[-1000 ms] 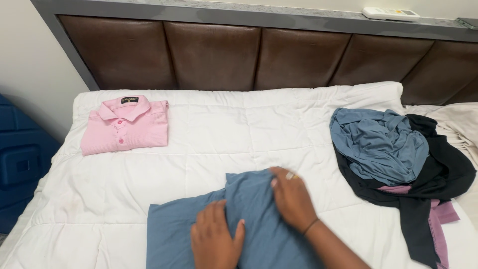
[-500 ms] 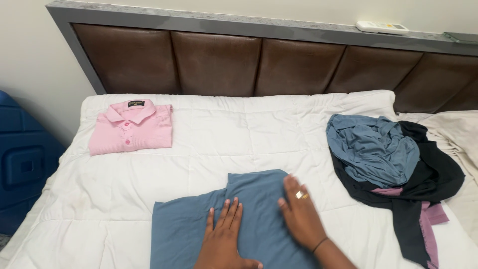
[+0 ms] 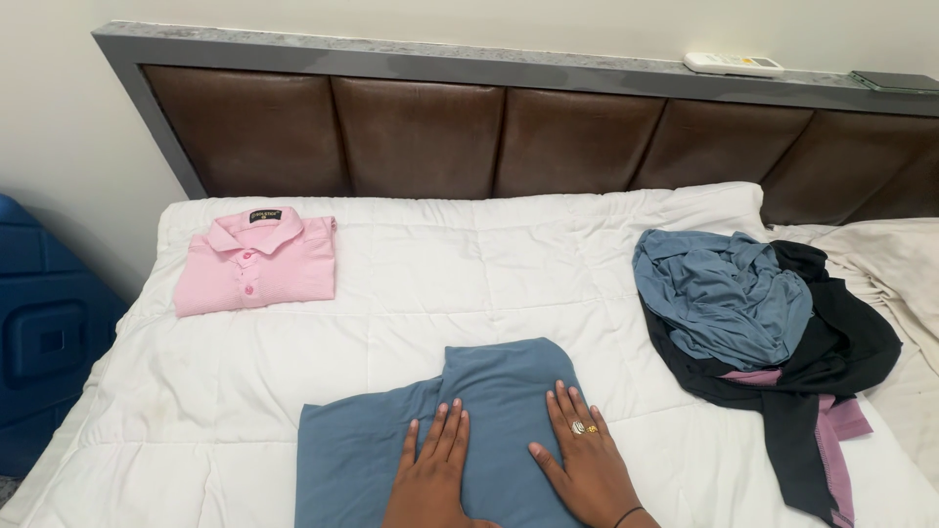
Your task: The person folds a pair of blue shorts on a bed. They smooth the fabric, fold the legs together, and then fold the garment in half to create a neat stack.
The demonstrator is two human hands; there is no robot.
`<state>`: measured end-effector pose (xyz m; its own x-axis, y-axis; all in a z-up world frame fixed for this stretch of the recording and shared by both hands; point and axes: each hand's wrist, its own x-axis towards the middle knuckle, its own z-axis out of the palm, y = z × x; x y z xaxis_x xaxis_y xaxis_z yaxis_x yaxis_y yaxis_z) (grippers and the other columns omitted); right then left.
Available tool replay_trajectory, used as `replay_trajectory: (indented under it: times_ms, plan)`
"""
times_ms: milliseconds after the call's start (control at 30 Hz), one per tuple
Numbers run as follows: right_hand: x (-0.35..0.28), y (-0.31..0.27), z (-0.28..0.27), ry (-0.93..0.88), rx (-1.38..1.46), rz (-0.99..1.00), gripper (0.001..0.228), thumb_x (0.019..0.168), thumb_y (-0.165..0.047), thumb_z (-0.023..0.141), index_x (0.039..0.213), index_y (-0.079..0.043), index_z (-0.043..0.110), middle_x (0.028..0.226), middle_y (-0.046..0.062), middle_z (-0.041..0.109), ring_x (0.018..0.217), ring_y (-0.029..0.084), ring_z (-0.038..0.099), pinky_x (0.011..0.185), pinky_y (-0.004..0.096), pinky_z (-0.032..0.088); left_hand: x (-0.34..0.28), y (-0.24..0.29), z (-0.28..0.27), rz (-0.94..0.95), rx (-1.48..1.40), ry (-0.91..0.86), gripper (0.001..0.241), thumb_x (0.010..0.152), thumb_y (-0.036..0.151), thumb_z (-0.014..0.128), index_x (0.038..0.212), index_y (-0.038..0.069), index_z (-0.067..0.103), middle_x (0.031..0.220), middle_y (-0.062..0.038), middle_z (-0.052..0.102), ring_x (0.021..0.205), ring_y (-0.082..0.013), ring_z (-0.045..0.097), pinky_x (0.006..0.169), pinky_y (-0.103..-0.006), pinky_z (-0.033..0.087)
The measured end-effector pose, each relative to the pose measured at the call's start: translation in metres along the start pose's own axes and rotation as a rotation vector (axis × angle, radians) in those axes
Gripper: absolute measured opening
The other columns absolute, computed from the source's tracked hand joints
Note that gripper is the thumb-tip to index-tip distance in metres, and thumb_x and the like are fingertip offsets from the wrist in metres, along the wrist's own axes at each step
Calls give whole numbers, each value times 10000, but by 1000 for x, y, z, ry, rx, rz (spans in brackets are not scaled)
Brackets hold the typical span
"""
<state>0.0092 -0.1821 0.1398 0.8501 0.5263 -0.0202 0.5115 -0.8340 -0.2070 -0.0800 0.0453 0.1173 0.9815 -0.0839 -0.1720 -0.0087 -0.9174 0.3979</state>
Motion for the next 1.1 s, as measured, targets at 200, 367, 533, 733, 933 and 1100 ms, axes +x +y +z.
replay_trajectory:
  times_ms: [200,367,533,733,933,1100]
  plan:
    - [-2,-18,35,26,35,-149,832,997,-581,464,1579,-36,226,1676,195,158,1558,329,96,1223,476,104,5,-3,2,-19,45,54,1395,640,754,808,1620,86,74,1726,-60,40,1581,-225,-7,1226,-574,-34]
    - [3,-17,34,-119,-15,-144,861,1012,-641,419,1592,-51,181,1706,181,120,1563,310,64,1229,492,72,8,-10,10,-87,49,-59,1230,752,682,701,1635,123,52,1743,-14,12,1600,-186,-22,1258,-558,-46]
    - [2,7,15,-169,-74,89,868,986,-652,386,1612,-90,170,1716,139,100,1573,283,50,1243,481,72,0,8,-20,-132,8,-113,1123,823,644,637,1630,147,34,1735,13,-10,1596,-161,-28,1271,-533,-65]
    - [2,-15,35,59,-4,-140,857,989,-604,477,1565,-18,234,1659,214,171,1546,335,104,1212,495,116,-8,14,-40,-121,23,-112,1165,784,633,674,1627,127,50,1735,-4,-4,1599,-171,-18,1270,-520,-42]
    - [-1,-3,72,-37,-27,-183,885,978,-644,494,1602,-81,217,1721,177,152,1550,320,107,1208,522,102,28,-48,80,95,191,402,1130,744,536,736,1612,78,177,1711,-56,142,1562,-215,103,1224,-564,23]
    - [-12,33,63,-111,-91,82,915,966,-654,460,1617,-90,151,1716,187,96,1547,329,60,1211,521,95,-9,18,-43,-69,80,33,1101,783,498,699,1611,98,94,1714,-23,52,1573,-183,23,1253,-530,-24]
